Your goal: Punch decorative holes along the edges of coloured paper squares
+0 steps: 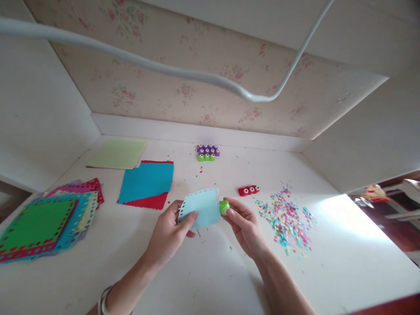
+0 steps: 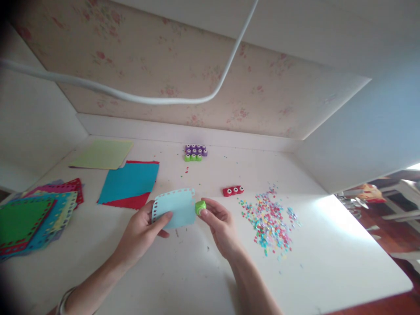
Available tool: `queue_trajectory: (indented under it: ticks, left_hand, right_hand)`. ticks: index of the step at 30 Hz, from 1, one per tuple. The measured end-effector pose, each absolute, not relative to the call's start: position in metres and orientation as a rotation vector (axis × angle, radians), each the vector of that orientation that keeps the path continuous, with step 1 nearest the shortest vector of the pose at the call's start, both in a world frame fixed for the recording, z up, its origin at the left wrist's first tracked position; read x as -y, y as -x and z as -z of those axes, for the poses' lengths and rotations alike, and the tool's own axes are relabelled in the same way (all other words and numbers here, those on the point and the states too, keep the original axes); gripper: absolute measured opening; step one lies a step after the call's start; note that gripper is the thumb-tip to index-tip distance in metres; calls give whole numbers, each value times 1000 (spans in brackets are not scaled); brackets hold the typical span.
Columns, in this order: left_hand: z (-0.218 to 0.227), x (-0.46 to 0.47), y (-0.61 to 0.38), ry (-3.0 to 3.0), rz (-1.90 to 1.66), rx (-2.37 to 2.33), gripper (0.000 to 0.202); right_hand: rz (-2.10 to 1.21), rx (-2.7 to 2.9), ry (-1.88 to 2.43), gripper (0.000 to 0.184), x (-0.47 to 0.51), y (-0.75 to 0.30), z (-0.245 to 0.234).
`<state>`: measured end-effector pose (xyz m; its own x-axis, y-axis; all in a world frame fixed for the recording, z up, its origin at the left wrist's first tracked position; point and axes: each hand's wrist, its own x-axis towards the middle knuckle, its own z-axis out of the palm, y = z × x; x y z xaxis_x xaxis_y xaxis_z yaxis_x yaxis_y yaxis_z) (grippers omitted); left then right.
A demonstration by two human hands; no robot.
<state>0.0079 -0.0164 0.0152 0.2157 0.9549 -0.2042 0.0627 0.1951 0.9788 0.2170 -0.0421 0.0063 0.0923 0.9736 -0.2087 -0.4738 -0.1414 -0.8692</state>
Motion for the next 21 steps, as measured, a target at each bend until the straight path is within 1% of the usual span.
queue_trajectory:
  ticks: [10,21]
  left_hand:
    - [-20,18,-6,-1222,-902,-1156,36]
    - [-20,18,-5,-1223,-923,-1160,33]
  right_hand:
    - [-1393,662,1052,34,43,-217,-7]
    - [-1422,643,1037,31,43,-216,-9]
